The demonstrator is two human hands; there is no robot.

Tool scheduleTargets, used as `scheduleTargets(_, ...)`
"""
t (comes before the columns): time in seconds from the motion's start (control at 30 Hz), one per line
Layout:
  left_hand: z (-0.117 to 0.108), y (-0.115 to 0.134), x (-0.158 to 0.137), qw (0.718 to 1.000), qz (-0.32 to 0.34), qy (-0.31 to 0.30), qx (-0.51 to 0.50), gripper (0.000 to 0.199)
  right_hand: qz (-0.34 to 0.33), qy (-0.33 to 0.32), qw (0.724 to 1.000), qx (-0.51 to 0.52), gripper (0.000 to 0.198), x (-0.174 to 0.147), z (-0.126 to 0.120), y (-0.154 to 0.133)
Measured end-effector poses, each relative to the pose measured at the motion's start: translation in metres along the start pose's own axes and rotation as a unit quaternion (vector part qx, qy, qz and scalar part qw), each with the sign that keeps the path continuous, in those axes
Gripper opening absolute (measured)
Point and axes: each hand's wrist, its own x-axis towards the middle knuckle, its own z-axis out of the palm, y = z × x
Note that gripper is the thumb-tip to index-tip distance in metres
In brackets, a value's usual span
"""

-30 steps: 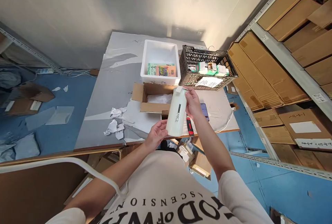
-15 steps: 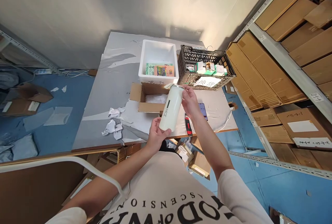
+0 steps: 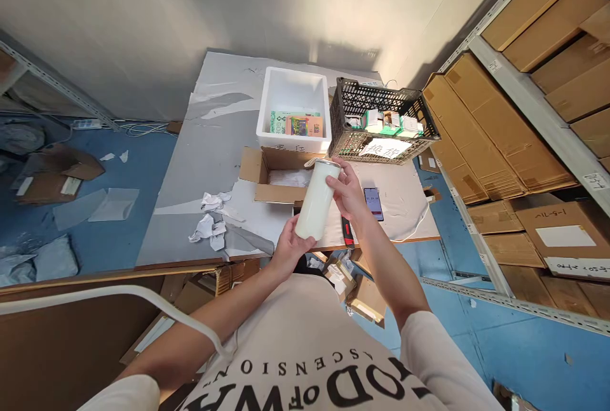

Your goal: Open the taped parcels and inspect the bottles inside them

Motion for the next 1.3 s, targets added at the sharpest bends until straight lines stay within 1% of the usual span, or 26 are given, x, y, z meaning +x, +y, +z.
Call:
scheduleTargets(0.07,0.002,-0.004,0.003,0.998,0.032,0.033,0.033,0.07,-0.007,0.006,1.0,0.002,0.066,0.002,0.0,0.0)
scheduleTargets(0.2,0.004,-0.007,0.008,0.994,0.059,0.076,0.061,0.062,-0.032,0.01,0.999,-0.008,0.065,0.006,-0.002,-0.001)
scheduleTargets(0.27,0.004,-0.005,0.008,0.994,0.068,0.077,0.045,0.056,-0.056,0.004,0.998,-0.029,0.067,0.007,-0.005,-0.002)
scheduleTargets(0.33,0.004,0.0,0.007,0.996,0.063,0.056,0.007,0.054,-0.082,-0.015,0.994,-0.065,0.07,0.008,-0.009,-0.005)
scheduleTargets(0.43,0.005,0.008,0.005,0.998,0.023,0.004,-0.062,0.052,-0.106,-0.057,0.983,-0.138,0.076,0.009,-0.017,-0.012)
scheduleTargets(0.5,0.006,0.01,0.005,0.995,-0.011,-0.022,-0.094,0.049,-0.116,-0.072,0.978,-0.158,0.076,0.009,-0.019,-0.016)
scheduleTargets(0.57,0.008,0.01,0.005,0.991,-0.051,-0.037,-0.115,0.048,-0.114,-0.077,0.982,-0.129,0.072,0.009,-0.018,-0.017)
scheduleTargets(0.67,0.01,0.007,0.006,0.982,-0.111,-0.054,-0.139,0.054,-0.08,-0.075,0.993,-0.046,0.065,0.008,-0.012,-0.014)
scheduleTargets(0.77,0.01,0.005,0.007,0.978,-0.139,-0.057,-0.144,0.058,-0.053,-0.057,0.997,0.013,0.063,0.009,-0.008,-0.01)
scheduleTargets(0.8,0.01,0.004,0.007,0.979,-0.136,-0.051,-0.142,0.058,-0.052,-0.05,0.997,0.025,0.063,0.009,-0.007,-0.008)
scheduleTargets(0.87,0.009,0.002,0.008,0.986,-0.1,-0.03,-0.126,0.058,-0.05,-0.037,0.997,0.035,0.063,0.011,-0.008,-0.007)
scheduleTargets(0.97,0.008,-0.003,0.012,0.998,0.007,0.024,-0.058,0.067,-0.053,-0.018,0.998,0.029,0.064,0.014,-0.011,-0.006)
scheduleTargets(1.03,0.008,-0.006,0.014,0.996,0.067,0.065,-0.007,0.072,-0.057,-0.013,0.998,0.02,0.065,0.016,-0.011,-0.006)
scheduleTargets(1.07,0.008,-0.006,0.015,0.993,0.085,0.081,0.01,0.071,-0.061,-0.011,0.998,0.017,0.066,0.017,-0.01,-0.007)
scheduleTargets(1.13,0.008,-0.006,0.017,0.991,0.095,0.093,0.024,0.062,-0.074,-0.008,0.997,0.013,0.072,0.018,-0.01,-0.008)
scheduleTargets(1.2,0.009,-0.005,0.018,0.992,0.094,0.087,0.018,0.054,-0.095,-0.009,0.995,0.01,0.081,0.018,-0.01,-0.01)
scheduleTargets(1.23,0.009,-0.003,0.018,0.992,0.094,0.081,0.006,0.051,-0.102,-0.017,0.995,0.008,0.083,0.018,-0.012,-0.012)
scheduleTargets(1.3,0.01,0.0,0.017,0.994,0.088,0.065,-0.03,0.05,-0.101,-0.056,0.993,0.005,0.081,0.019,-0.016,-0.017)
